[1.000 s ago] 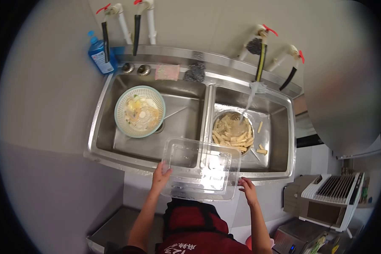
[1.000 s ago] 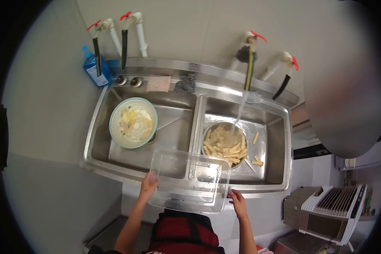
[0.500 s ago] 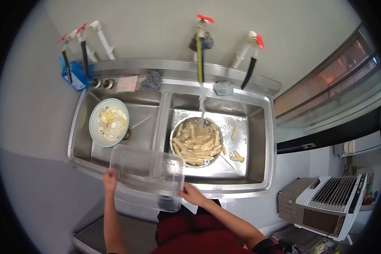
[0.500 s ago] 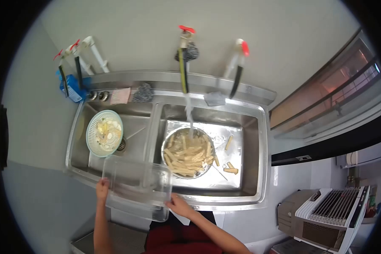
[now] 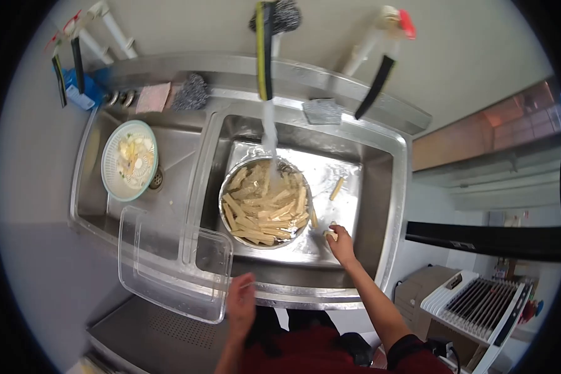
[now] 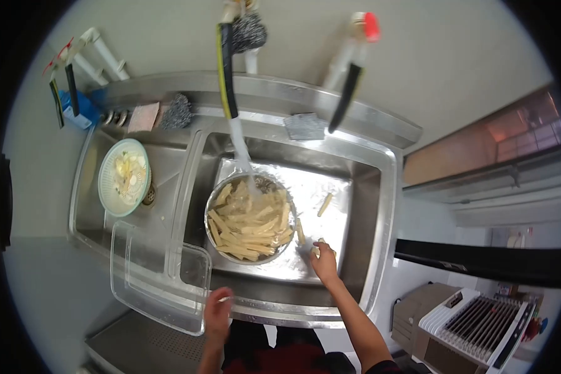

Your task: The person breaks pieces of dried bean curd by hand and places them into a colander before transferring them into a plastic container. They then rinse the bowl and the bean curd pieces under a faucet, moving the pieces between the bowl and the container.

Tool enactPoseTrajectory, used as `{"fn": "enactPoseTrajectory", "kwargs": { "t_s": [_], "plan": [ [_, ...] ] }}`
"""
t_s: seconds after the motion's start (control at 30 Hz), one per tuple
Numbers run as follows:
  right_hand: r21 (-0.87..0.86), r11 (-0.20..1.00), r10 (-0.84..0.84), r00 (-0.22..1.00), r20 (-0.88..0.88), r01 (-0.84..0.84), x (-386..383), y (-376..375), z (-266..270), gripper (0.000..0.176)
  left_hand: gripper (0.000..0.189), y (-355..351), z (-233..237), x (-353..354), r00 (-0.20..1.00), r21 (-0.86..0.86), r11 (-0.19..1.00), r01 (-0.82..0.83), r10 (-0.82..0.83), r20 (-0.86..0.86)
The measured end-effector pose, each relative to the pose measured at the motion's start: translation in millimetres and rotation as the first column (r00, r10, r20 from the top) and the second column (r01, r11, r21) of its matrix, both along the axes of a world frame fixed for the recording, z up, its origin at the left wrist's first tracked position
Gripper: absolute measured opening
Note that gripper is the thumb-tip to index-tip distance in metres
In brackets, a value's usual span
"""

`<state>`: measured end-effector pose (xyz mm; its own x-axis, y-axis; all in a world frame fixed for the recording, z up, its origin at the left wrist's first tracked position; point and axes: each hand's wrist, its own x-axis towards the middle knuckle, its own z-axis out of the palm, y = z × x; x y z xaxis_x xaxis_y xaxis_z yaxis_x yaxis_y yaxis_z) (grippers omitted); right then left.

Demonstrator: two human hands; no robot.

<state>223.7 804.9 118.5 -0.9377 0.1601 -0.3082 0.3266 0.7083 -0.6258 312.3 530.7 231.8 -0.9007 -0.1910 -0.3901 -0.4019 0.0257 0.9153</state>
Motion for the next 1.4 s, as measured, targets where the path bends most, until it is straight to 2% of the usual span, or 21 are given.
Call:
{"fn": "enactPoseTrajectory", "kwargs": {
  "t_s": [0.1, 0.17, 0.2, 0.23, 0.4, 0.47, 0.53, 0.6, 0.7, 0.73, 0.8, 0.87, 0.93, 0.97, 1.0, 1.07, 1.1, 1.2, 1.23, 1.3, 1.4],
  "plan": [
    [-0.144, 0.962, 0.206, 0.964, -0.165, -0.231, -34.5, -51.9, 11.7, 0.031, 0.034, 55.7, -35.6, -28.3, 0.969, 0.340, 0.907, -0.247, 0.231, 0.085],
    [0.028, 0.894, 0.435, 0.849, -0.300, -0.448, -50.5, -87.6, 5.5, 0.035, 0.036, 71.8, -67.4, -53.0, 0.938, 0.406, 0.845, -0.347, 0.318, 0.141],
    [0.113, 0.838, 0.537, 0.770, -0.344, -0.534, -56.4, -100.2, 0.4, 0.038, 0.041, 76.7, -89.3, -63.1, 0.848, 0.431, 0.731, -0.529, 0.473, 0.238],
    [0.117, 0.831, 0.547, 0.764, -0.342, -0.543, -61.3, -109.0, -5.8, 0.038, 0.046, 76.7, -102.5, -73.5, 0.728, 0.439, 0.584, -0.682, 0.601, 0.330],
    [0.447, 0.666, 0.678, 0.735, -0.029, -0.597, -91.0, -122.5, -30.3, 0.046, 0.060, 64.9, -130.7, -108.4, 0.646, 0.436, 0.477, -0.763, 0.572, 0.506],
    [0.298, 0.692, 0.643, 0.749, 0.160, -0.657, -108.4, -122.0, -25.9, 0.045, 0.062, 62.6, -155.8, -121.3, 0.575, 0.338, 0.468, -0.816, 0.597, 0.560],
    [-0.007, 0.848, 0.529, 0.848, 0.041, -0.529, -119.7, -118.1, -18.6, 0.045, 0.060, 61.4, -182.4, -126.4, 0.570, 0.365, 0.439, -0.821, 0.660, 0.489],
    [-0.112, 0.851, 0.514, 0.857, -0.027, -0.514, -127.9, -113.0, -10.6, 0.047, 0.052, 57.6, -190.1, -134.6, 0.506, 0.507, 0.231, -0.830, 0.694, 0.512],
    [-0.448, 0.865, 0.353, 0.908, 0.225, -0.225, -135.4, -98.4, 5.0, 0.049, 0.044, 54.7, -183.8, -134.0, 0.534, 0.445, 0.328, -0.834, 0.685, 0.496],
    [-0.448, 0.862, 0.365, 0.903, 0.225, -0.237, -140.4, -93.3, 7.1, 0.049, 0.044, 49.5, -181.3, -137.9, 0.524, 0.444, 0.316, -0.838, 0.692, 0.496],
    [-0.195, 0.895, 0.437, 0.873, 0.215, -0.400, -137.6, -82.7, 15.7, 0.053, 0.041, 34.3, -171.5, -133.0, 0.742, 0.591, 0.452, -0.668, 0.463, 0.485],
    [-0.193, 0.896, 0.438, 0.865, 0.244, -0.399, -131.1, -74.9, -0.8, 0.057, 0.045, 34.3, -161.0, -133.1, 0.784, 0.649, 0.441, -0.620, 0.391, 0.483],
    [-0.282, 0.865, 0.452, 0.888, 0.079, -0.415, -121.8, -80.7, -20.9, 0.056, 0.051, 42.4, -150.3, -136.4, 0.822, 0.433, 0.699, -0.569, 0.483, 0.301],
    [-0.169, 0.883, 0.454, 0.887, 0.079, -0.437, -117.2, -88.5, -25.6, 0.059, 0.056, 49.5, -163.1, -132.0, 0.788, 0.325, 0.718, -0.615, 0.559, 0.257],
    [-0.173, 0.879, 0.462, 0.884, 0.074, -0.445, -116.8, -97.2, -39.3, 0.059, 0.056, 52.5, -170.2, -134.9, 0.784, 0.322, 0.715, -0.620, 0.567, 0.252],
    [-0.597, 0.781, 0.224, 0.975, -0.009, -0.185, -113.6, -112.4, -67.5, 0.059, 0.059, 56.9, -186.5, -139.0, 0.715, 0.394, 0.599, -0.697, 0.621, 0.322],
    [-0.486, 0.867, 0.185, 0.977, 0.103, -0.113, -117.6, -120.3, -53.3, 0.052, 0.060, 57.8, -192.8, -144.5, 0.709, 0.498, 0.526, -0.689, 0.629, 0.318],
    [-0.516, 0.848, 0.059, 0.945, 0.322, 0.122, -123.7, -134.9, -47.0, 0.044, 0.059, 51.6, -188.4, -159.0, 0.749, 0.495, 0.566, -0.659, 0.549, 0.370],
    [-0.518, 0.846, 0.061, 0.944, 0.325, 0.124, -122.5, -133.4, -46.8, 0.044, 0.050, 53.8, -176.5, -161.7, 0.690, 0.354, 0.593, -0.723, 0.606, 0.395],
    [-0.632, 0.775, 0.166, 0.972, 0.167, -0.024, -121.0, -124.1, -42.1, 0.032, 0.046, 49.5, -159.8, -153.8, 0.720, 0.388, 0.606, -0.694, 0.587, 0.371],
    [-0.645, 0.740, 0.384, 0.907, 0.173, -0.190, -121.6, -94.4, -7.0, 0.026, 0.036, 47.1, -146.2, -136.8, 0.726, 0.432, 0.586, -0.686, 0.592, 0.350]
  ]
}}
